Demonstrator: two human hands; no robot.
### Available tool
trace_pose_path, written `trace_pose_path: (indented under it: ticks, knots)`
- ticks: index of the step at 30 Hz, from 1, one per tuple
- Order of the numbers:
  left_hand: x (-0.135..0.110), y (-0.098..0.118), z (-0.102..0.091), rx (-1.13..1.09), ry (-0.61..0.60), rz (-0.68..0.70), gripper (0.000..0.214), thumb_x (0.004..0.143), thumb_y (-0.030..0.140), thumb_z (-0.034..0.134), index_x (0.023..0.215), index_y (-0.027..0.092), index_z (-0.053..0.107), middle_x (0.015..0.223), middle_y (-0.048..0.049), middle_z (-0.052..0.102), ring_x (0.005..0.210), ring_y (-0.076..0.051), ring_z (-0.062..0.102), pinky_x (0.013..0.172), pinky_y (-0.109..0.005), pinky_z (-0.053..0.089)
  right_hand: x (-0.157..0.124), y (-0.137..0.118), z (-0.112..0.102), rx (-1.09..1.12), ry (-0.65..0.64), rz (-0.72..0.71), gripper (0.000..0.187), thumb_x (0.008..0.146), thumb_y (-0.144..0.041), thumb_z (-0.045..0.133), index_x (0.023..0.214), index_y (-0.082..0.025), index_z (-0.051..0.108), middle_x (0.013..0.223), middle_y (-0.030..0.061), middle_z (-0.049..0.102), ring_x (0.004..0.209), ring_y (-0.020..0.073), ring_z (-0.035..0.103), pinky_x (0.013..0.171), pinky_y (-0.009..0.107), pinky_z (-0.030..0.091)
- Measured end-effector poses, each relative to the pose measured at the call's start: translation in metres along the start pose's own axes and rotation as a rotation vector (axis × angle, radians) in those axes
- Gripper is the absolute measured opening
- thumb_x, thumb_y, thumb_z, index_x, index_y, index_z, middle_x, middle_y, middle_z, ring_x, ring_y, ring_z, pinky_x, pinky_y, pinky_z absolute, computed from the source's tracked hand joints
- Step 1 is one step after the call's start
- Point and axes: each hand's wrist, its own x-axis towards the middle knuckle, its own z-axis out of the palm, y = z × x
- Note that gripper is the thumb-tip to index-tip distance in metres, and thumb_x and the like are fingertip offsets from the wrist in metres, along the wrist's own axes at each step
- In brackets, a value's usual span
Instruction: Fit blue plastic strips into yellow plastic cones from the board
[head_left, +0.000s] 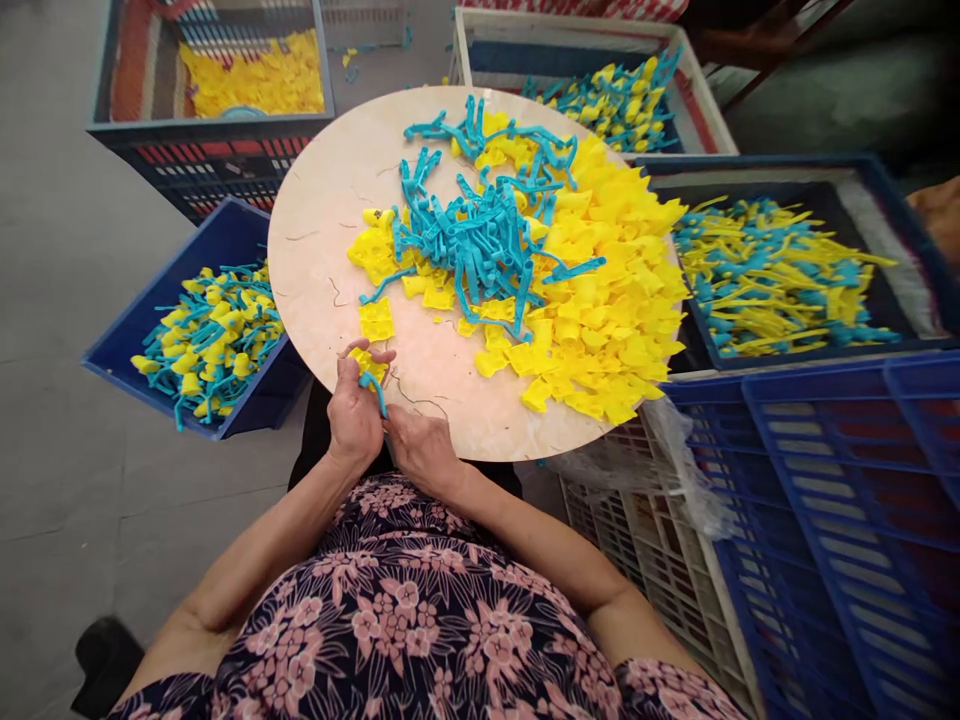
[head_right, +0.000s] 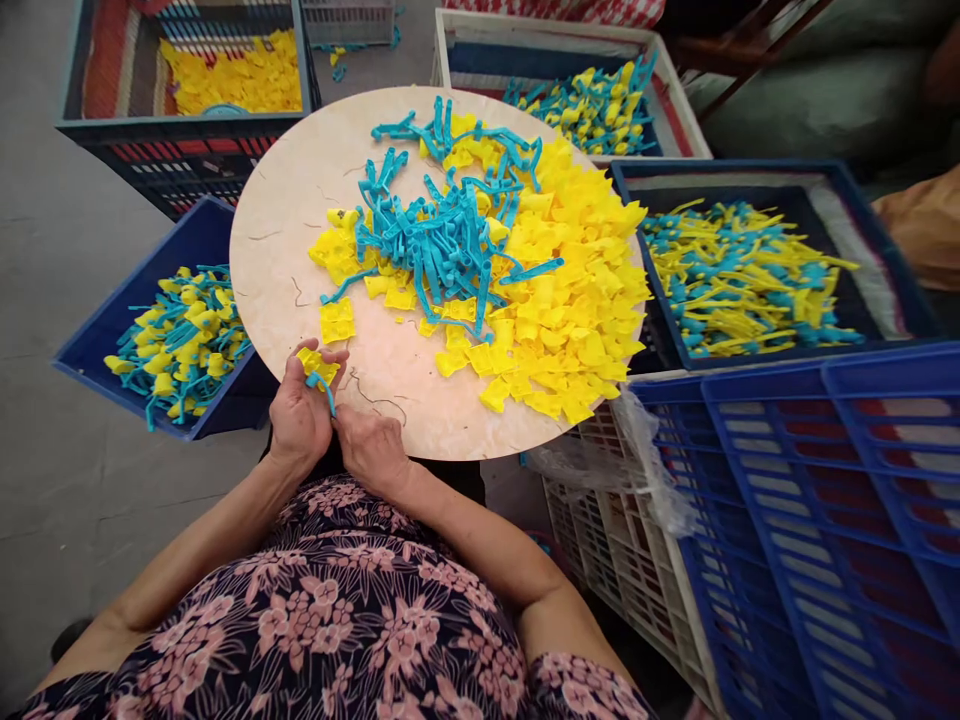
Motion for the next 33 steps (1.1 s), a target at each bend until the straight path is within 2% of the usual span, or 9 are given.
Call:
trace_pose_path:
  ticks: [4, 11, 14, 18, 22, 25, 27, 29, 33]
  knots:
    - [0.001, 0.002, -0.006, 0.003, -0.006, -0.084, 0.021, 0.088, 0.041, 0.059, 0.096, 0.021, 0.062, 0.082, -0.0006, 0.070, 0.097, -0.018, 0.068, 0.102, -0.036, 0.043, 0.000, -0.002, -0.005, 0.012, -0.094, -0.002, 0.027, 0.101, -0.025, 0.036, 0.104, -0.016, 0.061, 0.089, 0.0085, 0.075, 0.074, 0.0180, 0.066, 0.059, 0.028, 0.032]
    - [0.002, 0.011, -0.005, 0.015, -0.058, -0.107, 0.019, 0.091, 0.039, 0.056, 0.097, 0.022, 0.062, 0.097, -0.0050, 0.073, 0.106, -0.020, 0.066, 0.103, -0.040, 0.044, 0.000, -0.001, -0.022, -0.068, -0.116, 0.015, 0.032, 0.102, -0.027, 0.033, 0.117, -0.013, 0.058, 0.090, 0.0108, 0.075, 0.081, 0.0204, 0.069, 0.065, 0.027, 0.039]
    - [0.002, 0.011, 0.000, 0.040, -0.117, -0.115, 0.017, 0.088, 0.036, 0.061, 0.099, 0.022, 0.060, 0.102, -0.0066, 0.073, 0.111, -0.020, 0.065, 0.104, -0.041, 0.044, -0.002, 0.003, -0.034, -0.070, -0.140, -0.001, 0.037, 0.101, -0.025, 0.033, 0.130, -0.013, 0.051, 0.095, 0.0113, 0.075, 0.085, 0.0204, 0.069, 0.068, 0.027, 0.042]
    - [0.002, 0.003, 0.002, 0.139, -0.086, -0.093, 0.023, 0.085, 0.040, 0.066, 0.099, 0.022, 0.061, 0.094, -0.0055, 0.074, 0.102, -0.017, 0.068, 0.102, -0.037, 0.045, -0.006, 0.005, -0.043, -0.048, -0.136, 0.023, 0.044, 0.099, -0.023, 0.034, 0.141, -0.011, 0.041, 0.100, 0.0116, 0.074, 0.090, 0.0208, 0.069, 0.072, 0.028, 0.044]
    - [-0.001, 0.000, 0.004, 0.173, -0.116, -0.048, 0.030, 0.085, 0.046, 0.066, 0.101, 0.022, 0.060, 0.095, -0.0038, 0.074, 0.103, -0.017, 0.068, 0.103, -0.037, 0.044, -0.009, 0.000, -0.046, 0.004, -0.072, 0.078, 0.034, 0.099, -0.022, 0.036, 0.126, -0.014, 0.054, 0.104, 0.0104, 0.073, 0.093, 0.0195, 0.068, 0.075, 0.027, 0.043]
    - [-0.005, 0.005, 0.009, 0.161, -0.162, 0.009, 0.030, 0.085, 0.047, 0.067, 0.103, 0.024, 0.059, 0.092, -0.0016, 0.073, 0.101, -0.018, 0.069, 0.103, -0.040, 0.045, -0.008, -0.005, -0.046, 0.042, 0.013, 0.112, 0.038, 0.102, -0.034, 0.036, 0.131, -0.016, 0.051, 0.104, 0.0091, 0.074, 0.088, 0.0183, 0.068, 0.071, 0.026, 0.041]
    - [-0.008, 0.010, 0.013, 0.159, -0.187, 0.046, 0.030, 0.084, 0.047, 0.068, 0.102, 0.025, 0.060, 0.089, 0.0000, 0.071, 0.097, -0.018, 0.069, 0.103, -0.041, 0.046, -0.007, -0.006, -0.045, 0.057, 0.059, 0.095, 0.038, 0.103, -0.036, 0.035, 0.130, -0.016, 0.052, 0.099, 0.0079, 0.075, 0.083, 0.0175, 0.068, 0.068, 0.025, 0.039]
    - [-0.012, 0.013, 0.016, 0.157, -0.210, 0.065, 0.029, 0.083, 0.047, 0.069, 0.101, 0.025, 0.061, 0.087, 0.0006, 0.069, 0.096, -0.018, 0.069, 0.103, -0.041, 0.046, -0.007, -0.007, -0.041, 0.070, 0.110, 0.061, 0.034, 0.103, -0.031, 0.033, 0.119, -0.015, 0.059, 0.093, 0.0075, 0.075, 0.080, 0.0168, 0.068, 0.067, 0.025, 0.038]
    - [-0.016, 0.013, 0.018, 0.103, -0.208, 0.051, 0.030, 0.085, 0.050, 0.065, 0.101, 0.025, 0.062, 0.087, 0.0004, 0.065, 0.096, -0.017, 0.066, 0.106, -0.040, 0.044, -0.006, -0.007, -0.034, 0.073, 0.212, 0.047, 0.035, 0.103, -0.029, 0.031, 0.108, -0.013, 0.061, 0.086, 0.0080, 0.074, 0.072, 0.0158, 0.065, 0.063, 0.026, 0.035]
